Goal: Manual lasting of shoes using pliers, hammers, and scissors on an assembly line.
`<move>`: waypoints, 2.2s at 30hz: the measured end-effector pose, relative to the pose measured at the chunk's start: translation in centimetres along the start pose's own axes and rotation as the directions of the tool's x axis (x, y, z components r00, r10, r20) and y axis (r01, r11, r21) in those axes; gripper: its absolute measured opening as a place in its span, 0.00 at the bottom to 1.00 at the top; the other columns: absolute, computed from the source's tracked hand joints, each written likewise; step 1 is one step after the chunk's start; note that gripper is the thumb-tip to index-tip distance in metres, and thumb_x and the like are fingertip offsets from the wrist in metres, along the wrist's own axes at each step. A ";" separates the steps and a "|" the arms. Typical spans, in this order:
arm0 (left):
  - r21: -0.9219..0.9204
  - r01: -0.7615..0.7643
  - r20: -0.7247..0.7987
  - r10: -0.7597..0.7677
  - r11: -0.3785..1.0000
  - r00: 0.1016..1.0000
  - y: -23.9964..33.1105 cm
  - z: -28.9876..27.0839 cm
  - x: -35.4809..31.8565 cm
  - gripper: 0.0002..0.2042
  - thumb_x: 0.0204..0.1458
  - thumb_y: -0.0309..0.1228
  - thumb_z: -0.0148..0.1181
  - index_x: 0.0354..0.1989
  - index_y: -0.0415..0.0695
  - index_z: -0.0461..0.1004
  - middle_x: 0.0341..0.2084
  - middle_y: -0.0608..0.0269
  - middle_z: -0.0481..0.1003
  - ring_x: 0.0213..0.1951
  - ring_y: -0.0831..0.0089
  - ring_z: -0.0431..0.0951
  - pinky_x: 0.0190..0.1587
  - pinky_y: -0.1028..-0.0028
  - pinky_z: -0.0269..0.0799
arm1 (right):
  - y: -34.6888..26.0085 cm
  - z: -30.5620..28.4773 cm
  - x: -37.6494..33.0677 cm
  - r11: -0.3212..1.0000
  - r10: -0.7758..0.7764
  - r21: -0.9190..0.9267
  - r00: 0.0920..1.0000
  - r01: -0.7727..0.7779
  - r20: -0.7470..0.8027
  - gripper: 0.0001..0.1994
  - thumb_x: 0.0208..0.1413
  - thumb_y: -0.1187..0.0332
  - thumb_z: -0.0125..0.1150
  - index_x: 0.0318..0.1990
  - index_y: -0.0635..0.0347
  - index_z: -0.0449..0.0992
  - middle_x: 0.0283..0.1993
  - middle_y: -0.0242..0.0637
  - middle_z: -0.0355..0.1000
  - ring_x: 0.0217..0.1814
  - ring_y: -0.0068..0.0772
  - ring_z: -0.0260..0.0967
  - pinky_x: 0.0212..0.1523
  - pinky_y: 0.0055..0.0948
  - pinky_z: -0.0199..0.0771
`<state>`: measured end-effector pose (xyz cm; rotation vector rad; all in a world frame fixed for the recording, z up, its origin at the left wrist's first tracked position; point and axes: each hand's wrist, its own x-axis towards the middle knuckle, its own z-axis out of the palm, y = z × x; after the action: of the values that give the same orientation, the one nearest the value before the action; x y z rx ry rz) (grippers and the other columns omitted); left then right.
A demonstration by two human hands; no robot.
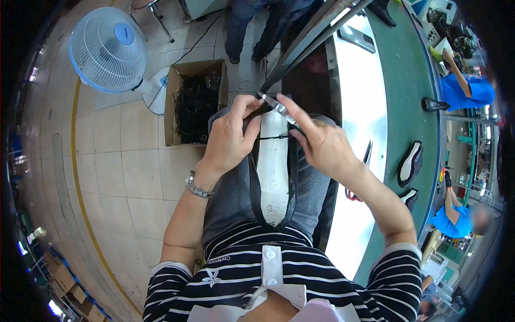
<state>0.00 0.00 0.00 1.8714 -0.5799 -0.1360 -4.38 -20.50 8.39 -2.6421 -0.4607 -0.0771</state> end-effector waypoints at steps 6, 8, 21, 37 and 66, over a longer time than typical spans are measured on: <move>-0.019 -0.026 -0.055 0.025 0.999 0.998 0.6 0.1 0.0 0.18 0.56 0.21 0.52 0.56 0.44 0.65 0.44 0.47 0.77 0.44 0.53 0.80 0.45 0.66 0.75 | 1.6 0.2 -4.1 0.900 0.341 0.264 0.937 -0.347 0.071 0.34 0.62 0.70 0.53 0.72 0.44 0.45 0.33 0.49 0.77 0.26 0.42 0.77 0.27 0.33 0.77; 0.099 -0.114 -0.012 0.116 0.988 0.993 1.2 0.0 0.8 0.22 0.54 0.19 0.50 0.59 0.48 0.68 0.45 0.48 0.76 0.41 0.53 0.79 0.44 0.66 0.75 | 3.2 -0.1 -4.9 0.678 0.674 0.340 0.735 -0.652 0.067 0.32 0.63 0.67 0.52 0.72 0.44 0.46 0.43 0.52 0.76 0.35 0.46 0.78 0.35 0.39 0.78; 0.235 -0.188 0.094 0.170 0.954 0.981 2.3 0.1 0.9 0.23 0.52 0.16 0.47 0.55 0.49 0.74 0.45 0.48 0.76 0.44 0.53 0.78 0.48 0.67 0.72 | 12.7 5.7 -20.5 0.614 0.714 0.111 0.490 -0.781 -0.501 0.21 0.52 0.72 0.62 0.54 0.66 0.70 0.54 0.55 0.68 0.59 0.51 0.65 0.59 0.41 0.64; 0.103 0.051 -0.080 -0.043 0.993 0.996 3.4 2.3 -6.1 0.41 0.56 0.45 0.59 0.67 0.29 0.47 0.63 0.34 0.58 0.65 0.46 0.58 0.66 0.60 0.53 | -1.3 1.2 -19.7 -0.064 0.686 0.905 0.640 -0.421 0.346 0.27 0.49 0.55 0.71 0.50 0.62 0.71 0.28 0.25 0.66 0.26 0.16 0.63 0.28 0.16 0.62; 0.619 -0.299 -0.122 0.465 0.726 0.877 4.0 4.0 -2.3 0.07 0.49 0.24 0.63 0.37 0.40 0.79 0.43 0.57 0.76 0.55 0.59 0.70 0.61 0.58 0.62 | 0.6 3.0 -20.9 0.479 0.875 0.501 0.442 -0.721 -0.200 0.17 0.57 0.66 0.63 0.50 0.68 0.74 0.33 0.38 0.75 0.32 0.24 0.70 0.39 0.23 0.71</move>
<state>-4.74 -3.42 1.67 2.2557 -0.8770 0.6463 -23.92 -26.08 2.78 -2.0982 0.9252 -0.2446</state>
